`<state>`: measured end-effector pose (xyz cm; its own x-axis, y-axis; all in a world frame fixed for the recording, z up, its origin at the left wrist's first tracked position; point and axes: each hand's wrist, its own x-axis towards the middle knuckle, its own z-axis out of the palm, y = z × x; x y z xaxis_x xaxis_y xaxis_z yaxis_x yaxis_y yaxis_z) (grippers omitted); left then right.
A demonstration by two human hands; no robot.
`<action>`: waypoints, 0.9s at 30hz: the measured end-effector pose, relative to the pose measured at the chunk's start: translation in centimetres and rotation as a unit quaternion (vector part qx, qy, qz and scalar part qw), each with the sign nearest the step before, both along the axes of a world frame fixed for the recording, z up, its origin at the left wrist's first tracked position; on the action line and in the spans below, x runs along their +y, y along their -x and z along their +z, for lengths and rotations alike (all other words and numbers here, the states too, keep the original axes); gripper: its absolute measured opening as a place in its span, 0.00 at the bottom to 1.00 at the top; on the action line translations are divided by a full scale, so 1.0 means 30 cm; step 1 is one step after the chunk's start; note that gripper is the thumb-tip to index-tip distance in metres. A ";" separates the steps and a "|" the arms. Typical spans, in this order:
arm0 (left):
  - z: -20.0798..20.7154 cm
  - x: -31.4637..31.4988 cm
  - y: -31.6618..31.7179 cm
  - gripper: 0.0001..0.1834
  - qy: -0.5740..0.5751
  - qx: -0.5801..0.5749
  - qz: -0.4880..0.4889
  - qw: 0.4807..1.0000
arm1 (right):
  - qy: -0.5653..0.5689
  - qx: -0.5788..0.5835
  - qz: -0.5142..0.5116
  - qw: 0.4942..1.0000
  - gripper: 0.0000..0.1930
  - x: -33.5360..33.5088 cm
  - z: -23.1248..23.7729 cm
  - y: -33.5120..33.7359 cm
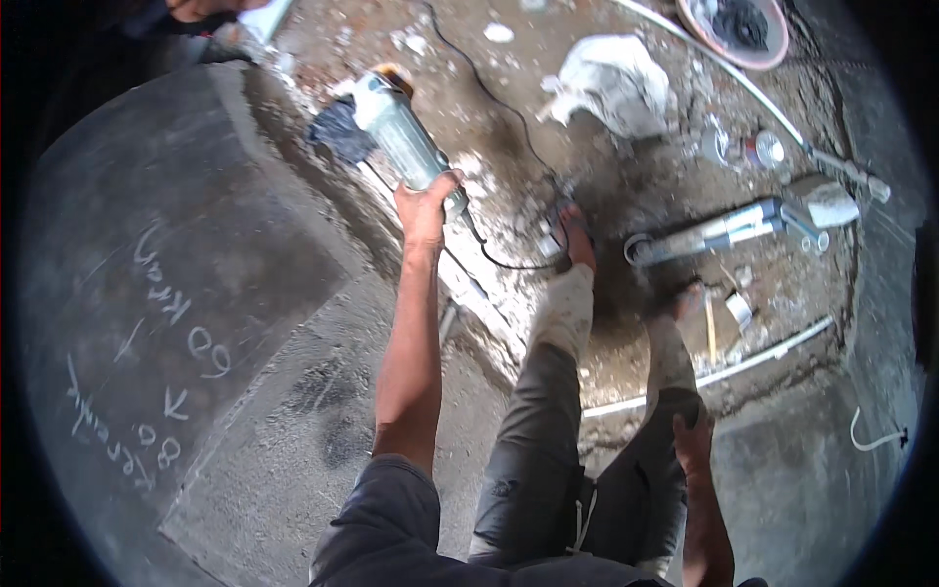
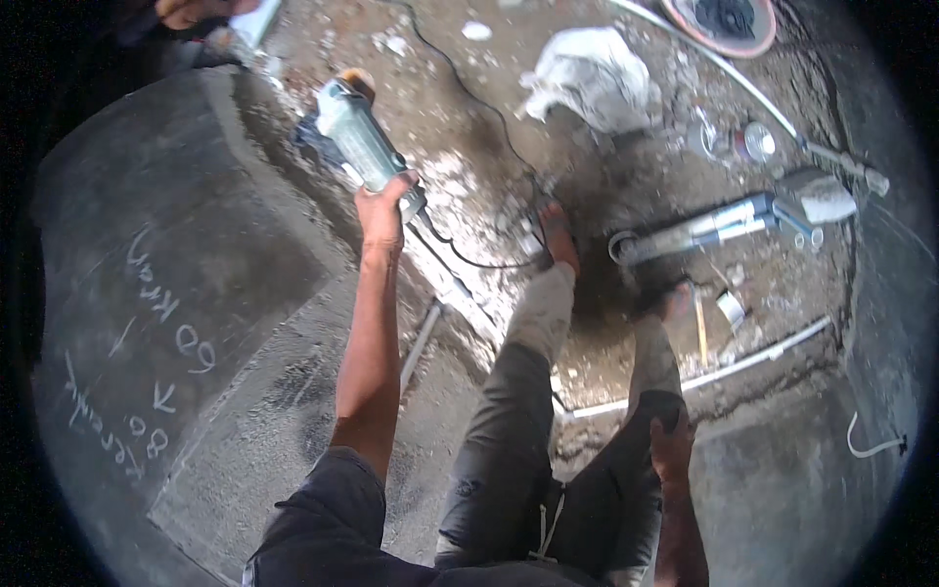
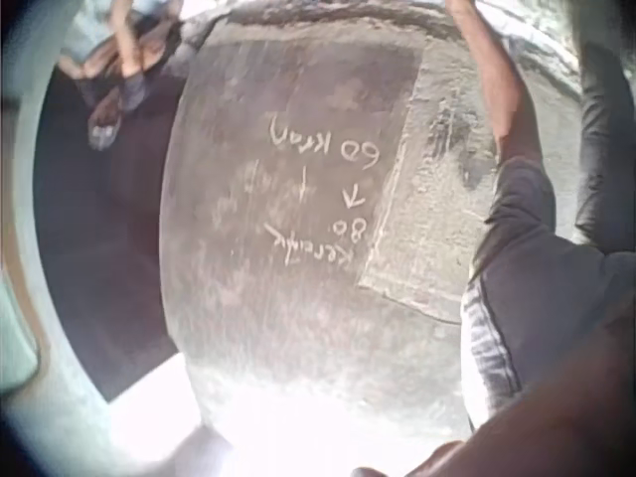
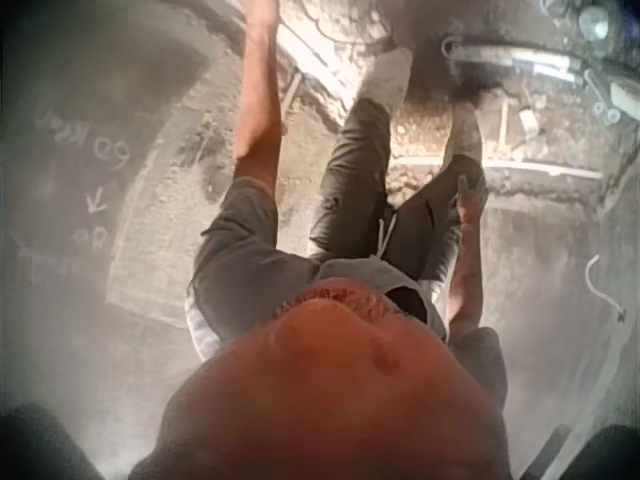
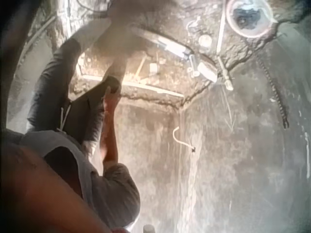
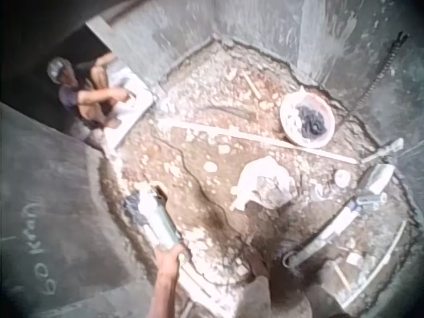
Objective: The person uses an angle grinder to cut and smooth a PVC pipe protruding from a dirt floor, then uses a hammer and a small tool to work on the ground around the pipe.
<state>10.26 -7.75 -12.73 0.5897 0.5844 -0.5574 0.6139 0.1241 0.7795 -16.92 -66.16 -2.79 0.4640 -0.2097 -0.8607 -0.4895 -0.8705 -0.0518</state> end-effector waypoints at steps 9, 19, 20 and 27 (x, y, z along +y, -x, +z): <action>0.223 0.190 -0.217 0.19 -0.100 0.032 -0.029 0.994 | 0.104 0.120 0.025 0.987 0.46 -0.099 -0.002 -0.137; 0.194 0.364 -0.525 0.23 -0.041 0.088 -0.043 0.994 | 0.102 0.112 0.004 0.988 0.44 0.050 -0.046 -0.060; 0.184 0.398 -0.552 0.24 -0.057 0.099 -0.043 0.993 | 0.098 0.116 0.006 0.988 0.44 0.083 -0.047 -0.045; 0.144 0.518 -0.721 0.20 -0.056 0.063 -0.017 0.996 | 0.119 0.163 -0.029 0.979 0.44 0.194 -0.119 0.104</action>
<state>31.88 7.80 -8.41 0.5401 0.6280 -0.5603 0.7104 0.0168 0.7036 -20.03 -60.33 -6.37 0.1548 -0.4402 -0.8845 -0.4951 -0.8093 0.3161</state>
